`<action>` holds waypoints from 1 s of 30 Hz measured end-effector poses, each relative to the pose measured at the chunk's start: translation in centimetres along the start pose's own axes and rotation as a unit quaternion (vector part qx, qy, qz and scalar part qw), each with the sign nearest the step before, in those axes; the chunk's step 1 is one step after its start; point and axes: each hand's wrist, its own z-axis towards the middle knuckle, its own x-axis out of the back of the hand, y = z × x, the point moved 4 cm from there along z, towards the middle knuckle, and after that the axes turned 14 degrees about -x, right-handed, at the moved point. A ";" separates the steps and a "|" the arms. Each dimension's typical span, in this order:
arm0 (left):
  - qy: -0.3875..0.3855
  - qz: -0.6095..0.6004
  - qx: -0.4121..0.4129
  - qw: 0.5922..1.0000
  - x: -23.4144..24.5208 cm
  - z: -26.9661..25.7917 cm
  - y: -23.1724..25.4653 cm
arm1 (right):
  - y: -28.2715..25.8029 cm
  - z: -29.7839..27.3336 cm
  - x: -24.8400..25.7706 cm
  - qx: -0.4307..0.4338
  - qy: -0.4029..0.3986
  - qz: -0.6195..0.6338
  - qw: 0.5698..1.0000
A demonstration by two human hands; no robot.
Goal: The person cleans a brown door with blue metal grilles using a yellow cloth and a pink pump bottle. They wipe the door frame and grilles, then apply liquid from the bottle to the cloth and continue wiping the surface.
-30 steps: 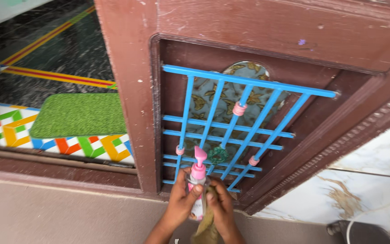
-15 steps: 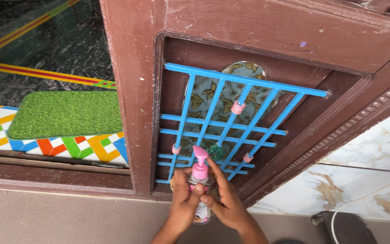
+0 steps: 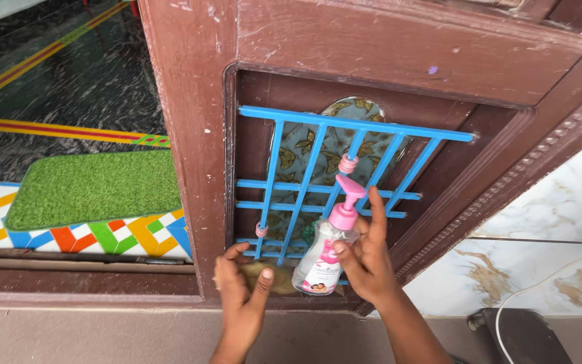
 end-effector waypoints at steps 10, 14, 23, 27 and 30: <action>-0.021 0.085 0.002 0.996 1.2 0.8 1.0 | -6.5 8.2 2.5 0.036 0.037 -0.079 0.995; -0.035 0.070 -0.004 0.997 0.5 0.6 1.4 | -6.7 10.1 0.4 0.065 0.050 -0.144 0.986; -0.030 0.094 -0.003 0.995 2.3 1.5 1.4 | -7.0 11.1 -2.1 0.081 0.041 -0.192 0.977; -0.038 0.107 0.024 0.993 2.7 1.6 1.1 | -7.0 12.3 -3.5 0.115 0.059 -0.228 0.965; -0.041 0.106 0.023 0.993 2.7 1.7 1.0 | -6.9 13.5 -4.6 0.122 0.073 -0.227 0.963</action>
